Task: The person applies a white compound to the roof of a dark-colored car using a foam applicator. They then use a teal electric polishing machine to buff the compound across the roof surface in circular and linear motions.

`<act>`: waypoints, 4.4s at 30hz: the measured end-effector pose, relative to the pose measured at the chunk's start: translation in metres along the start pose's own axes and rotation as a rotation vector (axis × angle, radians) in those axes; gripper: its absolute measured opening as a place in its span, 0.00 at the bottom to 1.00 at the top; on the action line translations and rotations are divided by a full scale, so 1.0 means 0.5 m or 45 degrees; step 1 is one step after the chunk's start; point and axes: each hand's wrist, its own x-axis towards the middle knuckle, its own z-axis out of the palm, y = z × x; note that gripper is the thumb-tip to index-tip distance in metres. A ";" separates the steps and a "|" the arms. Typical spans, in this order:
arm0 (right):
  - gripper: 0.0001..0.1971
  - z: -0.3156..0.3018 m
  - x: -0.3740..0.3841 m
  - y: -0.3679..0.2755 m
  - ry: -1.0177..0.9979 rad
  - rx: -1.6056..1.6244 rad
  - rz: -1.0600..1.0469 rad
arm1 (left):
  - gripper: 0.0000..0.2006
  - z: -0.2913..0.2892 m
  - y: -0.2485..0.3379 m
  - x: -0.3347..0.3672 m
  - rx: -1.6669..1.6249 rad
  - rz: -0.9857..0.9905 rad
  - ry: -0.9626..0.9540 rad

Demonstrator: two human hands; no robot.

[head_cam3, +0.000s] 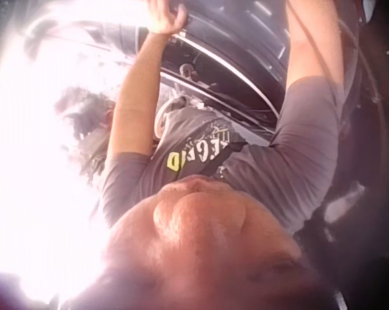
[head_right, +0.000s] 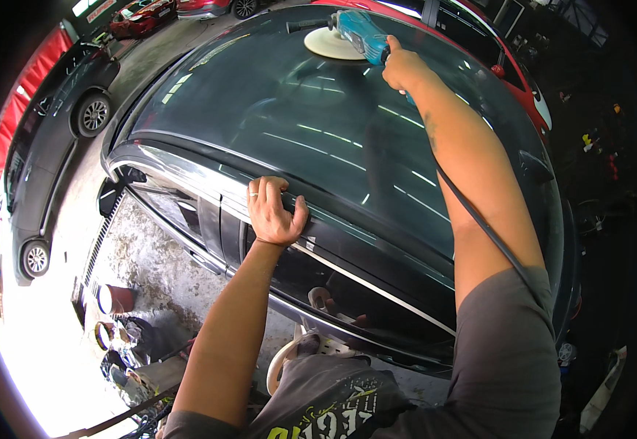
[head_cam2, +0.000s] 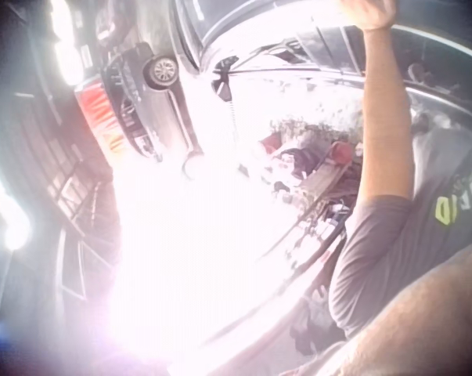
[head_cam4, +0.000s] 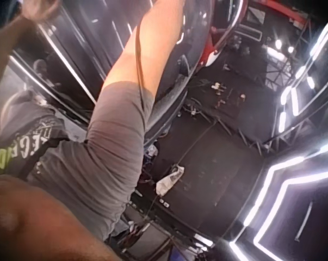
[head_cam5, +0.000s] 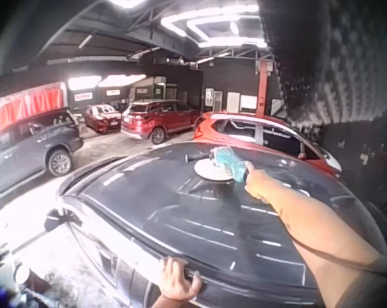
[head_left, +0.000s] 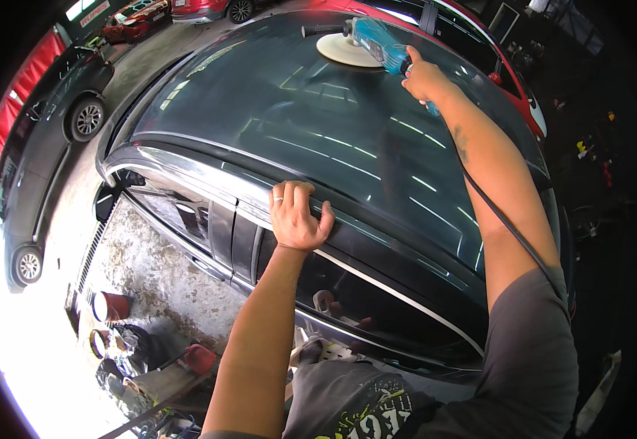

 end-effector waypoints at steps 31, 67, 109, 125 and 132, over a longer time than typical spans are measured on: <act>0.51 -0.040 -0.212 0.384 0.080 0.056 0.506 | 0.16 0.003 -0.011 -0.009 0.066 0.009 -0.040; 0.49 -0.020 -0.245 0.214 0.104 0.128 0.089 | 0.15 0.001 0.011 0.000 0.029 0.010 -0.034; 0.50 -0.075 -0.296 0.433 0.137 0.144 0.567 | 0.14 0.000 0.022 0.009 0.011 0.056 -0.041; 0.47 0.011 -0.070 0.109 0.136 0.174 0.047 | 0.16 0.005 0.011 0.006 -0.005 0.048 -0.017; 0.47 -0.024 -0.025 0.097 0.020 0.114 0.214 | 0.16 0.010 0.007 0.004 0.000 0.044 -0.017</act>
